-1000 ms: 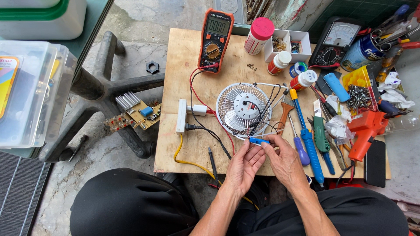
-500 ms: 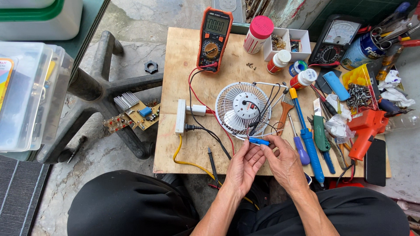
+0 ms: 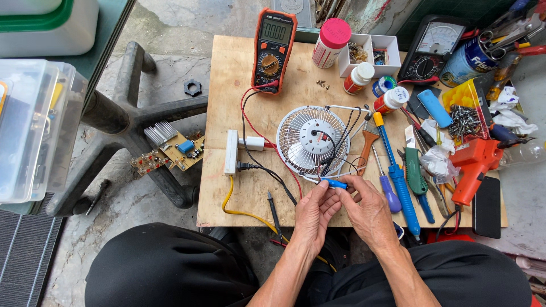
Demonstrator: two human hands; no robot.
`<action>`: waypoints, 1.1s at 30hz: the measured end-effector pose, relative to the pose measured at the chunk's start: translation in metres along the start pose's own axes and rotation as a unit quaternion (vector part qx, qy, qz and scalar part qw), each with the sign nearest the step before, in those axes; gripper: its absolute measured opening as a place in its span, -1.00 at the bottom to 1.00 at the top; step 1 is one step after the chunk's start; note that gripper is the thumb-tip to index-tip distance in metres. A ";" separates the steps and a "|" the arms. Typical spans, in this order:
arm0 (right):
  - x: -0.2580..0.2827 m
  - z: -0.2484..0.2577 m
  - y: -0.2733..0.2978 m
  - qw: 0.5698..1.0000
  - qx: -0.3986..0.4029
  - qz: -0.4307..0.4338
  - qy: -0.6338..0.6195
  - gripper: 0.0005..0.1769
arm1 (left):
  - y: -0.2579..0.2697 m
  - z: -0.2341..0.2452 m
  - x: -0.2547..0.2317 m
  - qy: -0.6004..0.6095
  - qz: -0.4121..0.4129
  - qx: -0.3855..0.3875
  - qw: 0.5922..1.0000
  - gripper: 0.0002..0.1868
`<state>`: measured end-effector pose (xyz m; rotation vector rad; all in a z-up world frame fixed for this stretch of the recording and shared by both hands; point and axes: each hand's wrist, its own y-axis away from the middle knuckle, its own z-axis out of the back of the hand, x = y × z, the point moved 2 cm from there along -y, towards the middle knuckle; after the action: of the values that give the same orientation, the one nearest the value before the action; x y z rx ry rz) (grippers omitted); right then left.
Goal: The person works on a small white fan motor placed on a wooden workbench, using a multimeter to test electrical connections. They strip wire ends with pliers, twist wires together, and wrap connections with electrical tape while seated at the bench.
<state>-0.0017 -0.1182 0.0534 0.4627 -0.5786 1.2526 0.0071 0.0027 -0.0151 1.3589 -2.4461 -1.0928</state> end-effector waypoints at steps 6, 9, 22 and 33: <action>0.005 0.002 0.001 1.000 0.000 -0.005 -0.005 -0.77 | -0.011 0.014 0.012 -0.017 -0.005 -0.003 1.000 -0.83; 0.006 0.002 0.001 1.000 0.000 -0.005 -0.007 -0.77 | -0.004 0.007 0.007 -0.008 -0.001 -0.002 1.000 -0.84; 0.003 0.001 0.000 1.000 0.015 -0.008 -0.008 -0.76 | 0.000 0.001 0.002 0.002 -0.005 -0.008 1.000 -0.78; 0.007 0.003 0.001 1.000 0.017 -0.015 -0.011 -0.77 | -0.007 0.009 0.008 -0.005 -0.009 0.004 1.000 -0.83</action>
<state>-0.0013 -0.1149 0.0598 0.5115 -0.5674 1.2316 0.0033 -0.0017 -0.0282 1.3846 -2.4523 -1.0993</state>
